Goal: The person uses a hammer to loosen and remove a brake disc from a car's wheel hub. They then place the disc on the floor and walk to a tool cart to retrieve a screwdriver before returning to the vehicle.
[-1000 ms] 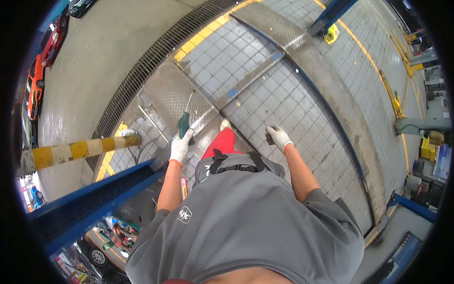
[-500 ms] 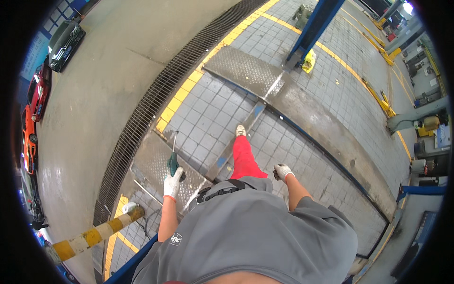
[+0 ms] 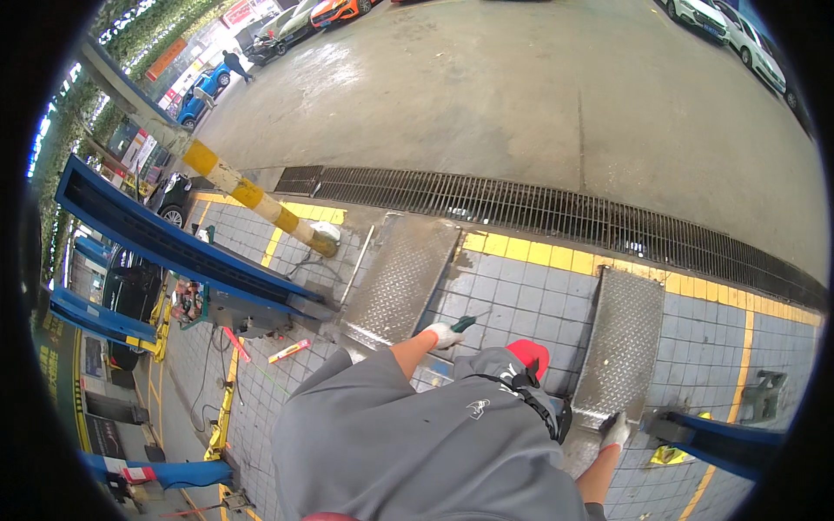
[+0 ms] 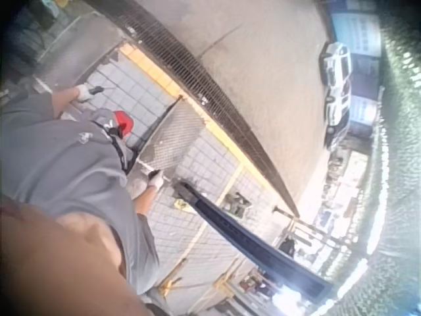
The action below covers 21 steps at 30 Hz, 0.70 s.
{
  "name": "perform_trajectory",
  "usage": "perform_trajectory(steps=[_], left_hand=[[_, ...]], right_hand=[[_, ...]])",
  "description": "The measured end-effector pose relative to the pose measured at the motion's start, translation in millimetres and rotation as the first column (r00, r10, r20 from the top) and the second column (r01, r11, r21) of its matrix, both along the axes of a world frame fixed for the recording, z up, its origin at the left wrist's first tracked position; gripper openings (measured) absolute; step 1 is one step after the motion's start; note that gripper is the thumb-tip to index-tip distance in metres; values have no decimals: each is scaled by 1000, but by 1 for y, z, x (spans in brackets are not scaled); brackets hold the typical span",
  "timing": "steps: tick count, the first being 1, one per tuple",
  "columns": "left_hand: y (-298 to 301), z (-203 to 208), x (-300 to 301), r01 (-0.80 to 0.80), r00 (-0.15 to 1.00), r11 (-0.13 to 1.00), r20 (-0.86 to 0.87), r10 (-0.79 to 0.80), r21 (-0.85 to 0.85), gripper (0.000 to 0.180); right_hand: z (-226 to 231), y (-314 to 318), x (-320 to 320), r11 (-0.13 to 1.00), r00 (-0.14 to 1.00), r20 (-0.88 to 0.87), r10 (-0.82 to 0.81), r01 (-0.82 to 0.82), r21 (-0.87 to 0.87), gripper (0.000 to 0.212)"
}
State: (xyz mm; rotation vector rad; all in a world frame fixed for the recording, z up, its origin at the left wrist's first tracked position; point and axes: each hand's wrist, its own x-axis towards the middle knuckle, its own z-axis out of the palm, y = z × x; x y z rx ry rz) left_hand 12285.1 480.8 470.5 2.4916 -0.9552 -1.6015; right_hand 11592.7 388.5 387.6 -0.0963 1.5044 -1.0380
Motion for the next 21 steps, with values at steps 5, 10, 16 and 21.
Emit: perform_trajectory(steps=[5,10,16,21], left_hand=[[-94,-42,-85,11,998,979,64,-25,201,47],[-284,-59,-208,-13,999,975,39,5,220,43],[-626,-9,-410,348,925,934,188,-329,-77,64],[-836,113,-604,479,871,760,126,-475,-439,65]], right_hand=[[50,-218,-68,963,968,-202,147,-187,-196,31],[67,-354,-143,939,939,-209,272,-306,-156,30],[59,-413,-318,957,942,-175,285,-269,109,31],[48,-466,-476,978,990,-137,-42,69,198,31]])
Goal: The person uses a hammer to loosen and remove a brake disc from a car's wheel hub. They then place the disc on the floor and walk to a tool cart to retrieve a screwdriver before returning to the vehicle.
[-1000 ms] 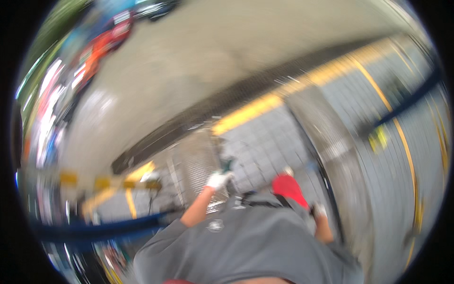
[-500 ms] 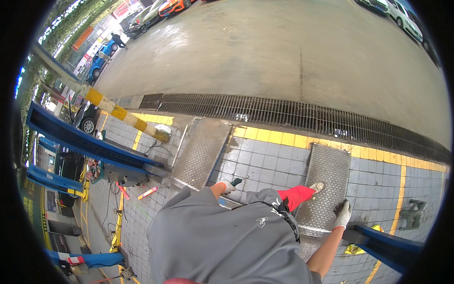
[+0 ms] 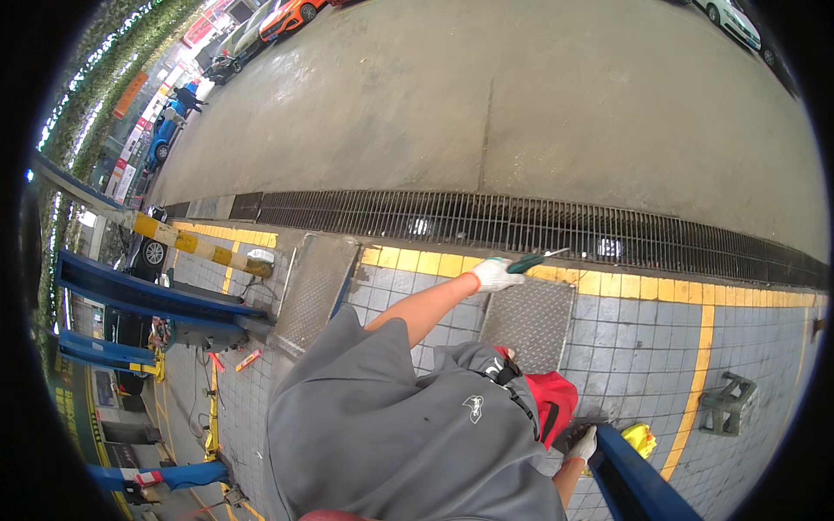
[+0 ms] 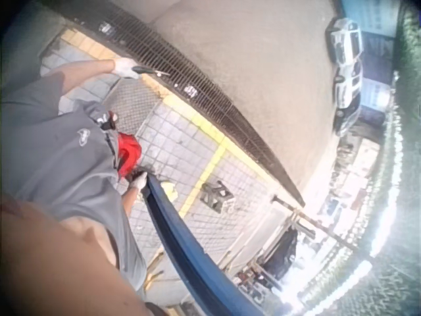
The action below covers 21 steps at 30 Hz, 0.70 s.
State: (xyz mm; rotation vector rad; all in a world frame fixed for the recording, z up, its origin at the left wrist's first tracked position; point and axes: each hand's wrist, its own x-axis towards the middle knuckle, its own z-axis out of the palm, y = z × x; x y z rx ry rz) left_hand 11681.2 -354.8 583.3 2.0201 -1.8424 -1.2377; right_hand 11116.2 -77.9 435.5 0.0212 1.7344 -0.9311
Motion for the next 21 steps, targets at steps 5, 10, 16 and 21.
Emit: perform_trajectory(steps=[5,10,16,21], left_hand=[[-99,54,-184,71,984,995,-158,-81,-69,62],[-172,17,-363,132,973,966,-159,-169,-220,64],[-260,17,-599,101,957,986,-259,-133,-131,71],[-375,28,-783,250,882,962,-382,-274,-112,77]], right_hand=[[-34,-115,-148,989,995,66,-80,87,-119,30],[-74,-296,-298,976,998,-51,35,-45,-213,34],[-18,-529,-490,869,964,-181,194,-254,-425,34],[56,-671,-630,828,950,-284,130,-262,-495,43]])
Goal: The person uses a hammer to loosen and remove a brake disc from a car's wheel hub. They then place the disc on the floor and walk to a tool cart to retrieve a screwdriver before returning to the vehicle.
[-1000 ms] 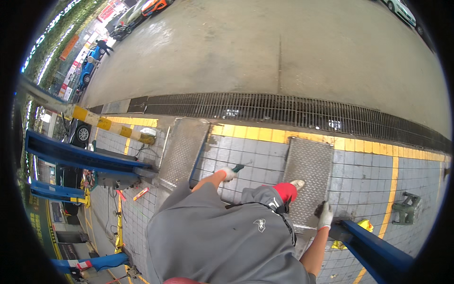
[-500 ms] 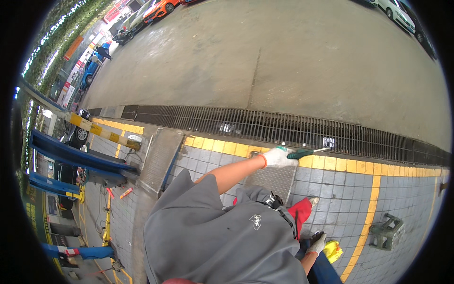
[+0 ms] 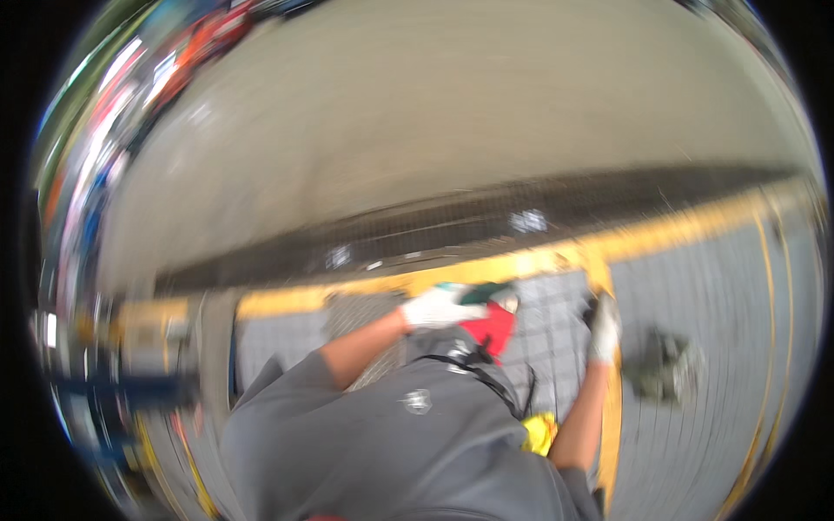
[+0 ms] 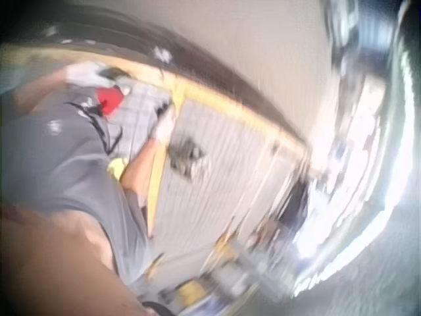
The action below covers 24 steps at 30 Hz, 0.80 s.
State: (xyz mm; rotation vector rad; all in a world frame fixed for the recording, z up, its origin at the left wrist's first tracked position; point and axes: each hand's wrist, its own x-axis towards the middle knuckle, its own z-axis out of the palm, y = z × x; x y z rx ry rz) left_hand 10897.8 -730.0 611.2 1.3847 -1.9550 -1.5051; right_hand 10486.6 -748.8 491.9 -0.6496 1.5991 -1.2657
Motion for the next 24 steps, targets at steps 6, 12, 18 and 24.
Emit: perform_trajectory(steps=[6,12,18,24], left_hand=[[-181,-33,-274,86,974,994,-214,-71,61,56],[-326,6,-573,468,876,875,-196,-441,123,49],[-407,33,-859,694,709,680,-386,-591,234,54],[-457,40,-1110,703,710,653,-340,-617,281,50]], right_hand=[[48,-98,-199,973,997,51,54,-41,-226,51],[126,-131,-428,943,949,221,-227,270,-194,69],[151,-168,-644,783,899,251,-359,436,-443,65],[170,-213,-888,781,879,289,-380,472,-409,56]])
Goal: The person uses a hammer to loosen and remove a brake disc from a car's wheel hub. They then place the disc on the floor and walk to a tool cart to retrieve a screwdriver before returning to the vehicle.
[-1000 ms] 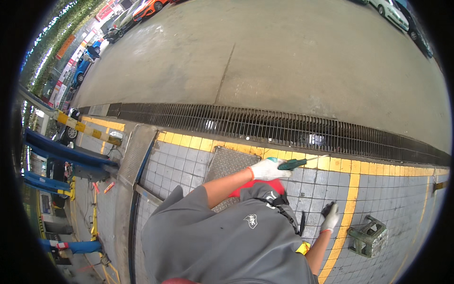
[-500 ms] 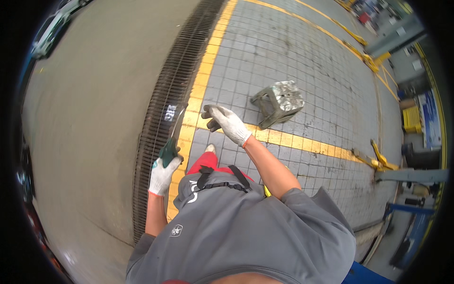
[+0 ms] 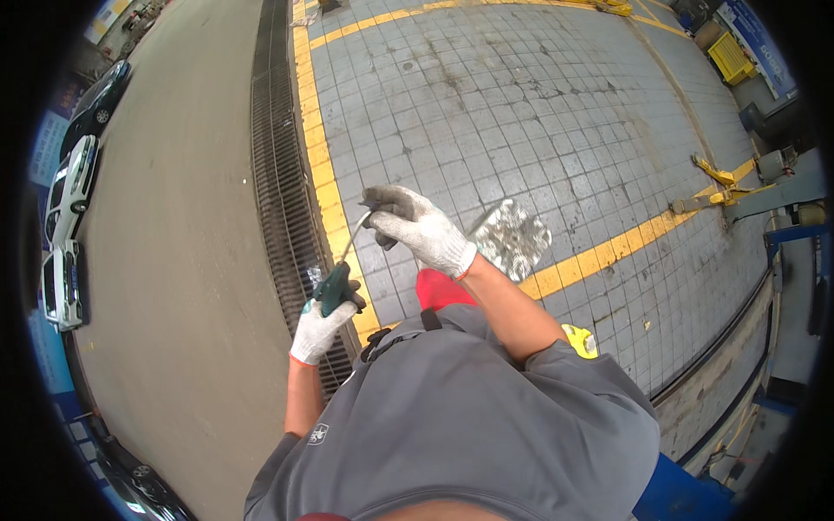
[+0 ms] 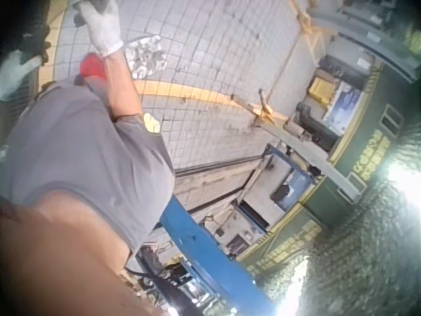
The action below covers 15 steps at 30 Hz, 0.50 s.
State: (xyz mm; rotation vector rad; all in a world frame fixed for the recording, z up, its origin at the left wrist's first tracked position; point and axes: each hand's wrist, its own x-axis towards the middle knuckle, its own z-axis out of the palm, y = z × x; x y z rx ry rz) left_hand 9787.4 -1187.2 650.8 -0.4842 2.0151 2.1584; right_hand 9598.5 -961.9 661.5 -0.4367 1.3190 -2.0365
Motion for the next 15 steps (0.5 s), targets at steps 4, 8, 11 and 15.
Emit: perform_trajectory(steps=[4,8,11,15], left_hand=[[-44,27,-163,186,980,860,152,-128,-474,46],[-82,32,-311,3,973,690,-158,-170,-723,49],[-119,22,-439,-131,911,499,-302,-279,-857,64],[-176,17,-610,-159,906,355,-279,-319,-921,73]], right_hand=[[33,-41,-164,997,1000,-18,-23,24,75,55],[48,-82,-318,993,999,-34,-2,6,122,62],[45,-119,-447,994,1000,-9,-14,14,105,69],[37,-169,-613,993,1000,-3,-9,9,115,67]])
